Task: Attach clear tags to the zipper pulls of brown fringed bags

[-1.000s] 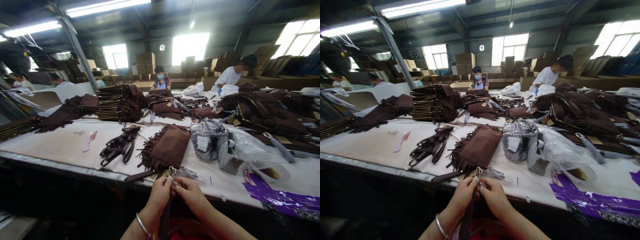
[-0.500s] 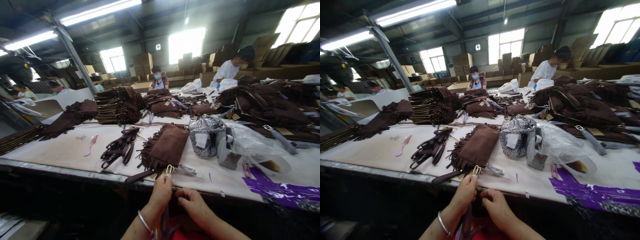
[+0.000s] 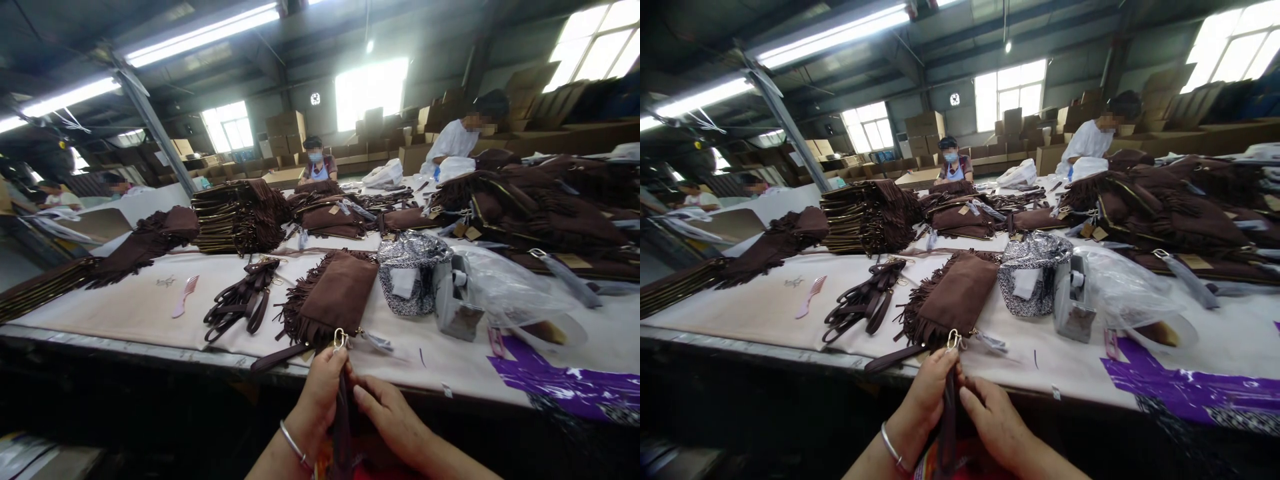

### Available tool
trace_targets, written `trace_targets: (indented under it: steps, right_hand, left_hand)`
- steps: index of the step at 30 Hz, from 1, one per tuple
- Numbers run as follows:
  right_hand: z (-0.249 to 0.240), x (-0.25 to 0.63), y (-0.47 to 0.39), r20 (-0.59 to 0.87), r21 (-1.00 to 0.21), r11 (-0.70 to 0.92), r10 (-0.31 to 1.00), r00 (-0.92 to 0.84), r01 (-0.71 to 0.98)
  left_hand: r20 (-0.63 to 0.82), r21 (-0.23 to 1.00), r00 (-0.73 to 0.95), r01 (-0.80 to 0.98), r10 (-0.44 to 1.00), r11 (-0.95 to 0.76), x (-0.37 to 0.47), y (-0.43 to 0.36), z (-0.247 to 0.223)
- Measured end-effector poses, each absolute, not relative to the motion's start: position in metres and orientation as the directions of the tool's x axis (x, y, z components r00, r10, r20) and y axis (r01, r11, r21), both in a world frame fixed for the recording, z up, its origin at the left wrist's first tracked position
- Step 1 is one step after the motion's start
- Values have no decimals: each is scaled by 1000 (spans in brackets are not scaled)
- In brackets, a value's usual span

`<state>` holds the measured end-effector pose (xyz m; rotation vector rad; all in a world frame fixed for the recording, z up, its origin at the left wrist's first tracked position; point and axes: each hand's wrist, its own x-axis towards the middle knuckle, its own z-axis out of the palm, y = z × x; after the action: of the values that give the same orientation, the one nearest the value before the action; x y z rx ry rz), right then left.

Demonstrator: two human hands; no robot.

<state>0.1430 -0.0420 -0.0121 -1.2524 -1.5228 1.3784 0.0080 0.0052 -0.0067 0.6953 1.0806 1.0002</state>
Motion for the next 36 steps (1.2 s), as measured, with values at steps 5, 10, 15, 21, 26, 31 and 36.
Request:
trace_targets:
  steps: [5, 10, 15, 21, 26, 31, 36]
  right_hand:
    - [-16, 140, -47, -154, -983, -113, 938, -311, 146]
    - [-9, 135, -52, -101, -917, -55, 990, -98, 396]
    - [3, 132, -35, 70, -804, 66, 997, -17, 591]
    - [-6, 133, -19, 133, -706, 118, 991, -32, 699]
    - [-26, 138, -27, 358, -562, 320, 925, -125, 763]
    - [-29, 143, -27, 369, -444, 334, 914, -170, 831]
    - [-26, 144, -26, 374, -406, 350, 907, -196, 844]
  left_hand:
    - [-452, 666, 250, -544, 856, 510, 2, 7, 2]
    - [-470, 531, 330, -636, 819, 560, 6, 12, 4]
    - [-408, 528, 248, -721, 879, 448, 21, 8, -3]
    - [-406, 585, 275, -655, 871, 479, 12, 1, 6]
    - [-511, 661, 210, -525, 834, 537, -1, 16, 8]
    - [-526, 738, 66, -460, 848, 493, 6, 21, 1]
    - [-484, 740, 68, -500, 873, 449, 8, 17, -4]
